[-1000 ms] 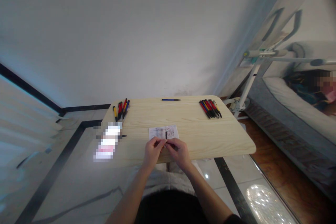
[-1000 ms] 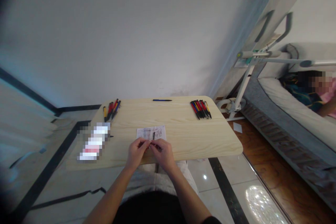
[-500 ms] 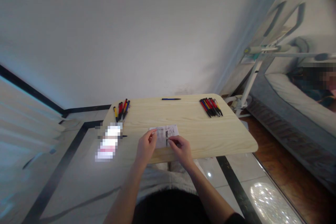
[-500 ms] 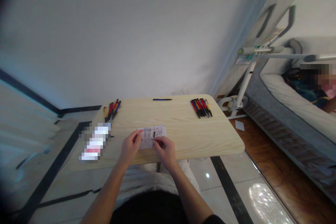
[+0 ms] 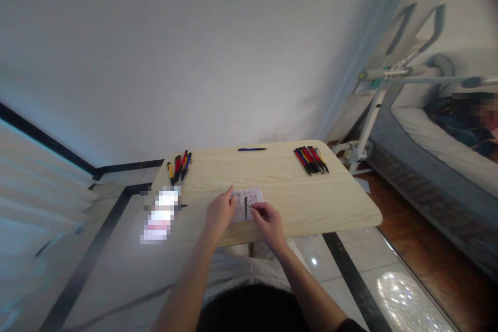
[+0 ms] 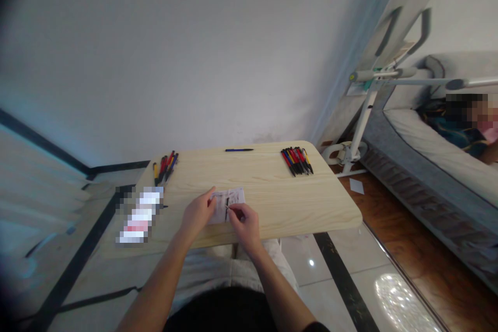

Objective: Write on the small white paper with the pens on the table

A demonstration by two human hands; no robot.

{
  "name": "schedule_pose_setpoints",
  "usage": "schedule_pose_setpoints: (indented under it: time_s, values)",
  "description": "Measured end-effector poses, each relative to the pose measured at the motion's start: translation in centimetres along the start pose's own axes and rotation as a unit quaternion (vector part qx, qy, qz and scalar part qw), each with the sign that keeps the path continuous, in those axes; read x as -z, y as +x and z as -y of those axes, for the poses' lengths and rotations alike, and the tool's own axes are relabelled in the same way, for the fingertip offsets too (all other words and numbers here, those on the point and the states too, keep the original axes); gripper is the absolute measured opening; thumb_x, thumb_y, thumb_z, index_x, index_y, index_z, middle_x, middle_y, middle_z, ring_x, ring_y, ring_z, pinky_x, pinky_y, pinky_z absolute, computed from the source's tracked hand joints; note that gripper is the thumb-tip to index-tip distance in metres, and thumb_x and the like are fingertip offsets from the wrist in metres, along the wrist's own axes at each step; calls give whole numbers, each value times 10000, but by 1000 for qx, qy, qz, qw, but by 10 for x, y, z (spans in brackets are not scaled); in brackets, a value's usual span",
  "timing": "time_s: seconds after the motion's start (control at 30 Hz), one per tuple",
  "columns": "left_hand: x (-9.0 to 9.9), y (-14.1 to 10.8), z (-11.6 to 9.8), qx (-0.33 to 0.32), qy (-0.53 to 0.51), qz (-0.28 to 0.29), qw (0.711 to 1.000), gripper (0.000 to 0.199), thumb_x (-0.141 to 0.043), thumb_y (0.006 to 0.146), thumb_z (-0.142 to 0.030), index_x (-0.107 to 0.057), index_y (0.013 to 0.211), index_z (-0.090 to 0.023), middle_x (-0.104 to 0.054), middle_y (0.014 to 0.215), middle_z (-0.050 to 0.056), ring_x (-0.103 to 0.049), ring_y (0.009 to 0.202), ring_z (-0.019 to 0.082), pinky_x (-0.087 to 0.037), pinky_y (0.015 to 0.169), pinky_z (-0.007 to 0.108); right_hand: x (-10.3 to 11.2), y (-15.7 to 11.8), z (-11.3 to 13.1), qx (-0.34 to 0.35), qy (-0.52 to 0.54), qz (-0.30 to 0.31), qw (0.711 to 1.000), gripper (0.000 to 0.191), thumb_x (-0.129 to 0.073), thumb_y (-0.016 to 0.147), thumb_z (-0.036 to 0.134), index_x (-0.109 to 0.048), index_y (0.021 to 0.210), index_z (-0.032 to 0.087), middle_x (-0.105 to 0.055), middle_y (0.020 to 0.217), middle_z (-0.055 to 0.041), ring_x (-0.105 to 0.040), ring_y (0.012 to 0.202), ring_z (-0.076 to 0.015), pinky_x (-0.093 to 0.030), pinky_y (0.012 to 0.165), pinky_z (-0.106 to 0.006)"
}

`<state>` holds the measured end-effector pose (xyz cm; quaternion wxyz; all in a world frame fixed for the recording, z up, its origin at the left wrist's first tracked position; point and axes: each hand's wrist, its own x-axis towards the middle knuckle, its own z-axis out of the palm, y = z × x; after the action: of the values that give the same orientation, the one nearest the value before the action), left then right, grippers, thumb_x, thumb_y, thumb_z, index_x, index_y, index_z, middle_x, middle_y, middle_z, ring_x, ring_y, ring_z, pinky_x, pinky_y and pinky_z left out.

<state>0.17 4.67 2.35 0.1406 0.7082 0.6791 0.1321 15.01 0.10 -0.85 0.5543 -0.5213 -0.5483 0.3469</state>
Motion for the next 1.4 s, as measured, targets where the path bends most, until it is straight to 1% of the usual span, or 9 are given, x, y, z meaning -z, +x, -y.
schedule_pose_setpoints:
  time_s: [0.17,0.33,0.5,0.7,0.87,0.97,1.17,1.3,1.4]
  values:
    - [-4,2,1,-2,25,7,1000,405,-367,838,-332,-482,1202,-197,-608,1051,118,-568,904,212,-394,714,273,1,0,1,3,-6,3,1000,135,-542,739,224,-641,813,169,-648,721,-35,-573,636,-150,-444,568,-242]
    - [-9,5,-1,-6,49,11,999,395,-348,847,-339,-490,1187,-196,-623,1006,129,-579,871,217,-392,696,280,2,1,2,7,-8,7,1000,135,-544,736,227,-644,808,171,-651,727,-38,-576,648,-154,-448,577,-246]
    - [-7,7,-6,13,62,27,998,387,-359,840,-322,-477,1192,-213,-630,986,117,-582,853,202,-381,681,266,2,1,3,12,-12,7,1000,143,-540,734,228,-648,806,169,-652,722,-38,-576,640,-151,-449,577,-246]
    - [-3,10,-6,6,55,37,998,361,-402,813,-322,-515,1142,-225,-634,976,103,-577,857,209,-373,668,262,2,0,3,5,-16,12,1000,142,-549,738,239,-645,819,173,-655,731,-37,-578,644,-154,-447,579,-245]
    - [-3,10,-6,0,60,32,998,353,-384,816,-318,-523,1125,-218,-642,945,102,-582,831,204,-373,654,261,1,0,2,2,-21,12,1000,143,-547,737,238,-647,814,171,-653,729,-35,-579,649,-155,-447,587,-246]
    - [-2,9,-6,-5,58,27,998,348,-379,818,-343,-537,1101,-218,-645,930,101,-583,813,212,-372,639,268,1,0,3,-1,-21,16,1000,141,-543,745,238,-643,818,170,-651,736,-36,-577,656,-156,-446,594,-249]
    - [-2,11,-4,-20,21,24,999,282,-433,794,-326,-572,1014,-217,-644,862,78,-572,764,185,-362,629,249,0,-1,2,-3,-26,11,1000,137,-544,743,236,-638,814,166,-653,733,-40,-579,661,-159,-448,592,-249]
    - [-4,13,0,-46,-27,-11,999,214,-470,757,-229,-586,930,-183,-627,867,77,-558,753,160,-367,638,236,-1,-1,4,-4,-28,14,1000,145,-538,746,240,-637,817,161,-651,726,-41,-583,661,-159,-449,591,-247]
    - [-5,13,2,-54,-82,-26,995,180,-493,729,-189,-589,880,-167,-625,809,69,-556,709,150,-380,632,237,-1,-1,5,-4,-30,19,999,145,-532,751,234,-637,820,162,-647,720,-39,-578,656,-156,-445,592,-246]
